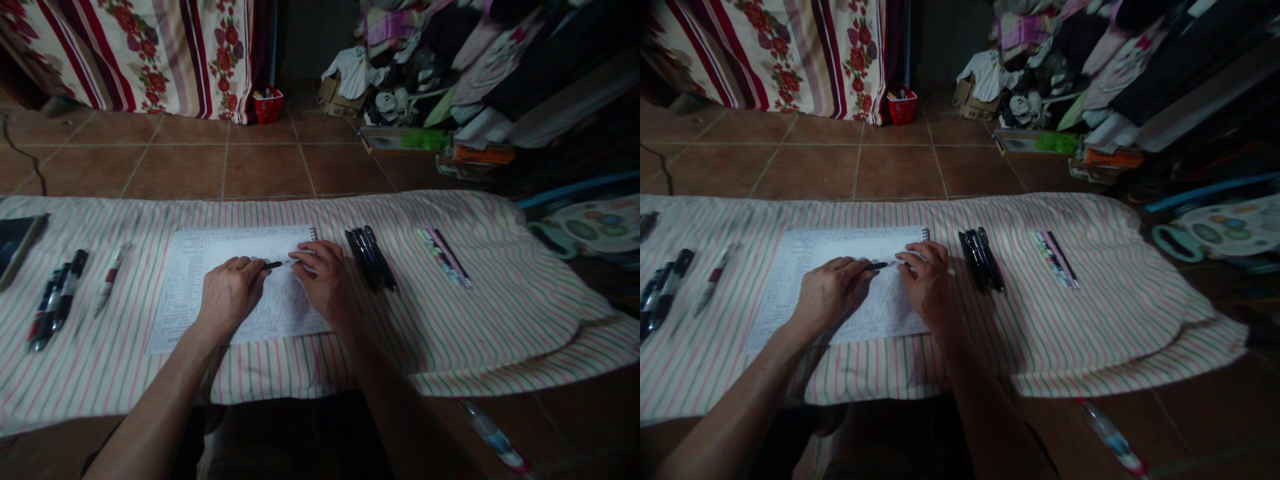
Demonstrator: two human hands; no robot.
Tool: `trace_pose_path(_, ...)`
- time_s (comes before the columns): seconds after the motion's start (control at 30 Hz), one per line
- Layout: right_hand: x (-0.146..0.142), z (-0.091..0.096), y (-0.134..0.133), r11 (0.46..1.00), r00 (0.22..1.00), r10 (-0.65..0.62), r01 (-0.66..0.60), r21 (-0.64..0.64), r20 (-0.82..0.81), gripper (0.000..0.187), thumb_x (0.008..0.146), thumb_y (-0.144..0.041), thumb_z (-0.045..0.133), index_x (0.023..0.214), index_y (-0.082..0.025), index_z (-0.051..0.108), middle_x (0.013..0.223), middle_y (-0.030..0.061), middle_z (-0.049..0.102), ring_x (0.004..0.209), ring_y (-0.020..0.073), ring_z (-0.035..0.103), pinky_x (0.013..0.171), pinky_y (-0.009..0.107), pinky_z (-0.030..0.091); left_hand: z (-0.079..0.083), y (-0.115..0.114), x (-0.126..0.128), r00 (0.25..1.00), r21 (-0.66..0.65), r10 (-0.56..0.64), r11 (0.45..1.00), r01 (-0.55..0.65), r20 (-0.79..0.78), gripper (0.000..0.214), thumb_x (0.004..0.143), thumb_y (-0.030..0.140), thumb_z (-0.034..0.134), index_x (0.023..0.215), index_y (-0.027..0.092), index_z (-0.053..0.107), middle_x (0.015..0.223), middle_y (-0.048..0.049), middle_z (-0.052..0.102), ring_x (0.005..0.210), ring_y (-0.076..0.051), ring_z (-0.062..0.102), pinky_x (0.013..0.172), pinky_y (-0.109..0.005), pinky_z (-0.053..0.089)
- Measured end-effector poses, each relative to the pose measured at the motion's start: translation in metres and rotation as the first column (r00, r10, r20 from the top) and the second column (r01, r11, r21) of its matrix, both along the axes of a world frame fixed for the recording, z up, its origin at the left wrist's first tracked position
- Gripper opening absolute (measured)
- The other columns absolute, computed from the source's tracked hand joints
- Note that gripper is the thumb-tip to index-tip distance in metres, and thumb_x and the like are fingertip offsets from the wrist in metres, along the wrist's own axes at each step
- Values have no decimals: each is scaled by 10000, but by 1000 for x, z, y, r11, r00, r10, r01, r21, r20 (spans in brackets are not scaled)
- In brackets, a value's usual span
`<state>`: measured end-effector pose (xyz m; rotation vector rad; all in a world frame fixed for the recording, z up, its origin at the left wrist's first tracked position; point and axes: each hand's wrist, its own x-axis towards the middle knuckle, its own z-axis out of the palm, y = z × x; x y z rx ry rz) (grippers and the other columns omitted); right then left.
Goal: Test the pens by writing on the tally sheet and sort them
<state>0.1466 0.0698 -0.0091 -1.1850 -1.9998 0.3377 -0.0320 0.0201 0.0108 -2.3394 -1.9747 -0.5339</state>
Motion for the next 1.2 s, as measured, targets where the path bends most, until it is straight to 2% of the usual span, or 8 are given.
trace_pose_path(0.4, -4, 5, -1, 995, 997, 71, -71, -62, -7, 150, 796, -192, 654, 895, -268, 737, 915, 38, 680, 1052, 225, 511, 952, 404, 458, 2, -1, -1, 998, 52, -58, 997, 59, -20, 245, 904, 322, 476, 960, 196, 679, 760, -32, 682, 709, -185, 600, 594, -293, 411)
trace_pose_path(0.63, -2, 3, 0, 997, 997, 71, -72, -33, -12, 122, 782, -189, 669, 840, -265, 744, 914, 41, 672, 1049, 224, 501, 940, 394, 468, 2, -1, -2, 997, 33, -70, 997, 72, -41, 241, 904, 310, 473, 958, 196, 678, 778, -34, 681, 721, -191, 588, 608, -303, 414)
trace_pose_path(0.8, -3, 1, 0, 997, 997, 70, -70, -19, -11, 114, 784, -187, 667, 840, -252, 743, 920, 44, 677, 1060, 226, 498, 947, 403, 462, 2, -1, -2, 997, 32, -66, 997, 68, -47, 230, 901, 308, 482, 951, 194, 676, 762, -32, 677, 712, -191, 588, 596, -300, 407)
trace_pose_path(0.97, -4, 0, 0, 994, 994, 109, -109, -11, -9, 175, 780, -193, 671, 934, -256, 725, 941, 39, 682, 1069, 223, 505, 963, 410, 452, 1, 0, -2, 997, 44, -71, 996, 73, -39, 250, 910, 325, 464, 967, 191, 667, 771, -38, 685, 716, -188, 606, 614, -292, 419)
trace_pose_path(1.13, -4, -1, 2, 995, 995, 94, -95, -16, -30, 138, 805, -193, 642, 881, -262, 734, 883, 26, 700, 1044, 215, 524, 945, 398, 464, 0, 0, -2, 999, 63, -39, 997, 38, 12, 264, 899, 341, 483, 1037, 170, 629, 747, -45, 682, 685, -181, 614, 613, -280, 430)
trace_pose_path(1.2, -4, -1, 2, 995, 995, 91, -92, -31, -37, 135, 810, -201, 637, 875, -263, 737, 872, 27, 706, 1036, 214, 533, 931, 394, 473, 0, 0, -2, 999, 55, -28, 998, 27, 26, 261, 897, 361, 485, 992, 165, 628, 725, -45, 674, 663, -175, 609, 605, -273, 427)
